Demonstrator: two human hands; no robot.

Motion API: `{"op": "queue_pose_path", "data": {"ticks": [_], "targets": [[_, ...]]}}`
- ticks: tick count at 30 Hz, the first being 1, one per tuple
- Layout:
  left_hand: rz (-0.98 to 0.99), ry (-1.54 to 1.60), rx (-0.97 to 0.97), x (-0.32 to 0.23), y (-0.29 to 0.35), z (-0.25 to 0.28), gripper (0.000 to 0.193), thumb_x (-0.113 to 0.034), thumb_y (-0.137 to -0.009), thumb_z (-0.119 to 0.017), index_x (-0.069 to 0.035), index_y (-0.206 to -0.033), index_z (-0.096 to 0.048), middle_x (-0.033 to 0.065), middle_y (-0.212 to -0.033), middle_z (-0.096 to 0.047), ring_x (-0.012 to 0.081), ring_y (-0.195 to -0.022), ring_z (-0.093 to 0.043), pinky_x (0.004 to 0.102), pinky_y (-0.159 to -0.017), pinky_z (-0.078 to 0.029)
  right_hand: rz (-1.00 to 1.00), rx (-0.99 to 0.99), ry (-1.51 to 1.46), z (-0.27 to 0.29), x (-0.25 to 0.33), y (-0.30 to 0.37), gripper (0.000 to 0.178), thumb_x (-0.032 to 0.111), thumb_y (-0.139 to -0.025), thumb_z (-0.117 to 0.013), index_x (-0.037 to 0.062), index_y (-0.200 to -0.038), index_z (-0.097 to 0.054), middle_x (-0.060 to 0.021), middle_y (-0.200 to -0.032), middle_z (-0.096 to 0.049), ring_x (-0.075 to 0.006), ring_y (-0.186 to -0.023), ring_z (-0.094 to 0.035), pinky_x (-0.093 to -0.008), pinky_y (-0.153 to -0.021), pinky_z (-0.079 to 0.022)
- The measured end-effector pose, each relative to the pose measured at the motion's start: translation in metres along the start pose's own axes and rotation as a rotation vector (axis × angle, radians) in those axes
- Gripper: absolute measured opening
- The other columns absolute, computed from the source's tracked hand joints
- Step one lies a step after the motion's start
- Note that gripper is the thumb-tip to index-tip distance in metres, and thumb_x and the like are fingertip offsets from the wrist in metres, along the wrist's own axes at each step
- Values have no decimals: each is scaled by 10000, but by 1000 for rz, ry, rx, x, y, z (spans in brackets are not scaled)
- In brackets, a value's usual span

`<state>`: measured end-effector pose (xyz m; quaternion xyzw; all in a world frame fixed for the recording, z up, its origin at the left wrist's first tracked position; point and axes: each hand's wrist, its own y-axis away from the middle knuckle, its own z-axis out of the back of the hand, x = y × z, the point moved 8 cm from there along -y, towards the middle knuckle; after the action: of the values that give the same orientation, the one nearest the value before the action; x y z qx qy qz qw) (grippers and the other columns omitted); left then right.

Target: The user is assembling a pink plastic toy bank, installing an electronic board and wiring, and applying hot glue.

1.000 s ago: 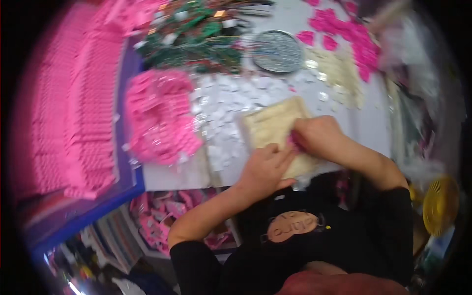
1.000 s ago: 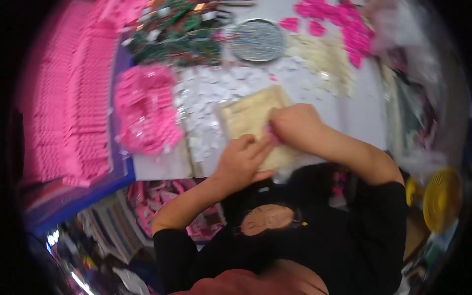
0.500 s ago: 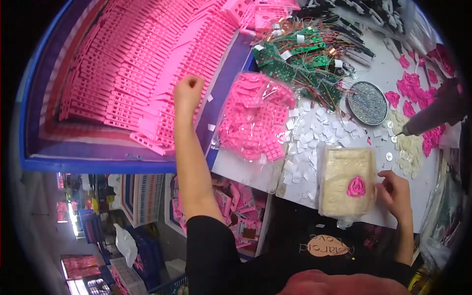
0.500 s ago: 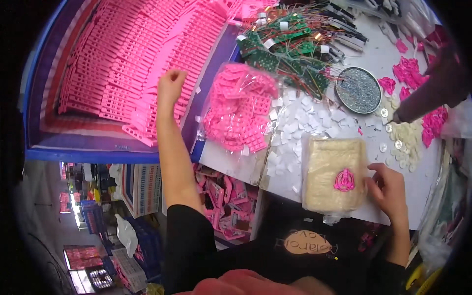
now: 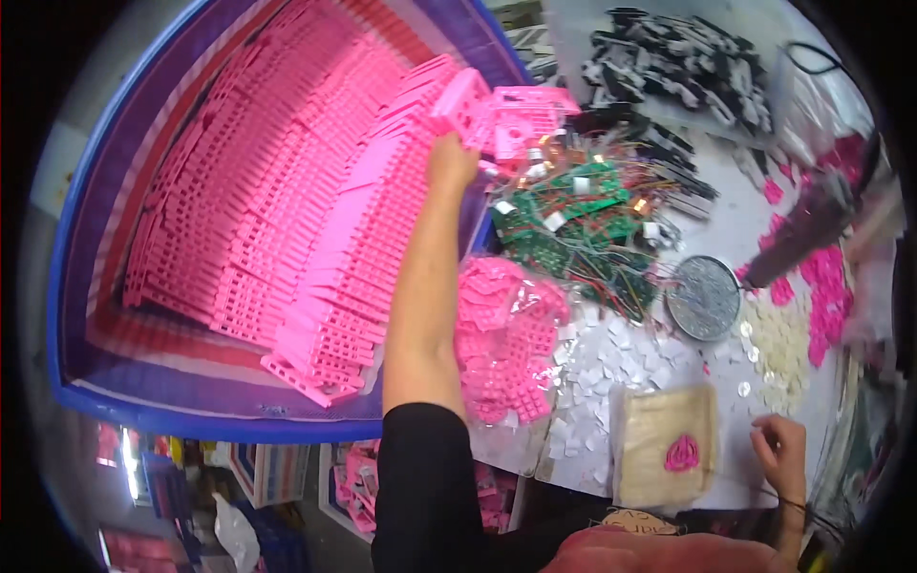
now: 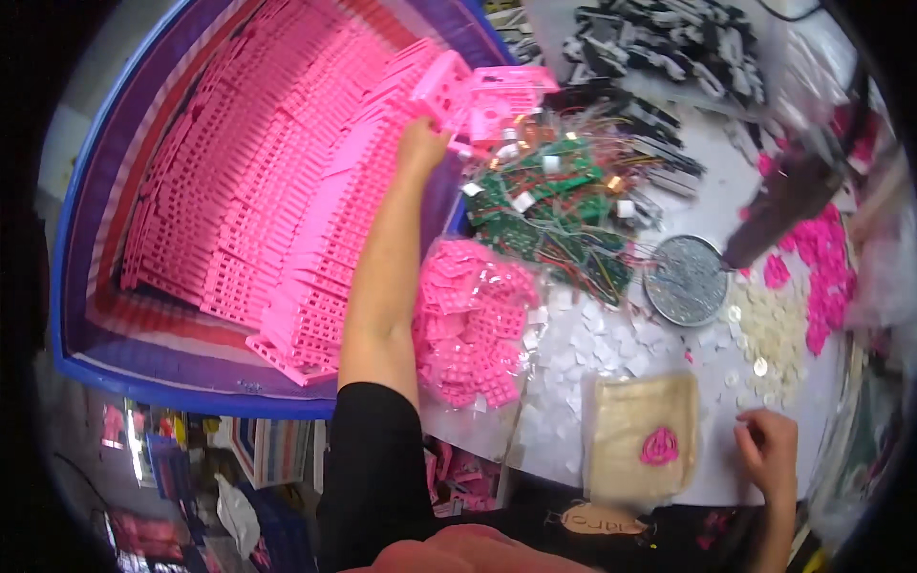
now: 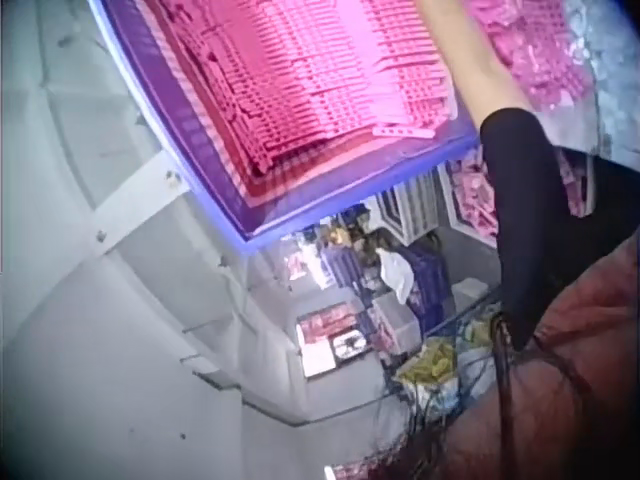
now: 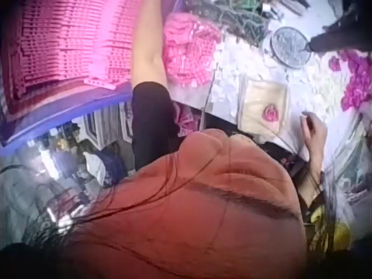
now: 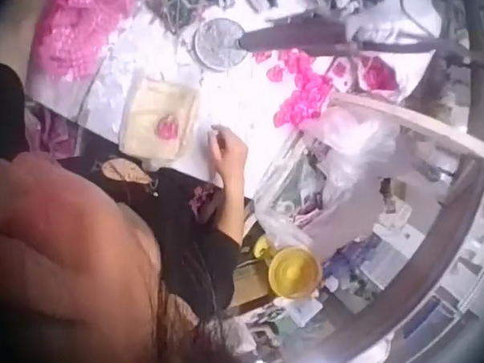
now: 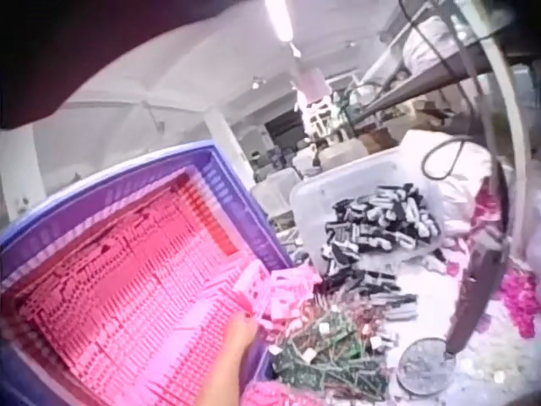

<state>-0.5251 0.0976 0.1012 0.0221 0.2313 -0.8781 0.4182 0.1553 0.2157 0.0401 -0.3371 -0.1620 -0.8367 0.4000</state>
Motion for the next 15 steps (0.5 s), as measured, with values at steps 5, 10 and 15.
{"op": "queue_pose_path", "data": {"ticks": [5, 10, 15], "targets": [[-97, -84, -79, -1, -23, 27, 425, -284, -812, -719, 6, -1116, -656, 238, -1095, -659, 410, -1083, -623, 490, -913, -517, -65, -165, -33, 7, -35, 9, 38, 23, -832, -675, -3, -856, -661, -68, -634, -564, -124, -542, -523, -273, -523, -397], [-182, 93, -148, 21, -52, 5, 498, -293, -791, -725, 44, -1148, -638, 289, -1122, -648, 427, -1085, -616, 477, -939, -499, -83, -55, -14, -8, -23, -17, 49, 33, -798, -689, 15, -842, -680, -89, -642, -597, -178, -528, -556, -304, -520, -424], [30, -132, -129, 24, -113, -30, 528, -305, -789, -752, 49, -1164, -637, 262, -1183, -639, 433, -1116, -621, 474, -982, -506, -32, -49, -23, -3, -8, -26, 44, 35, -781, -697, 7, -809, -677, -89, -648, -610, -176, -526, -563, -302, -508, -425]]}}
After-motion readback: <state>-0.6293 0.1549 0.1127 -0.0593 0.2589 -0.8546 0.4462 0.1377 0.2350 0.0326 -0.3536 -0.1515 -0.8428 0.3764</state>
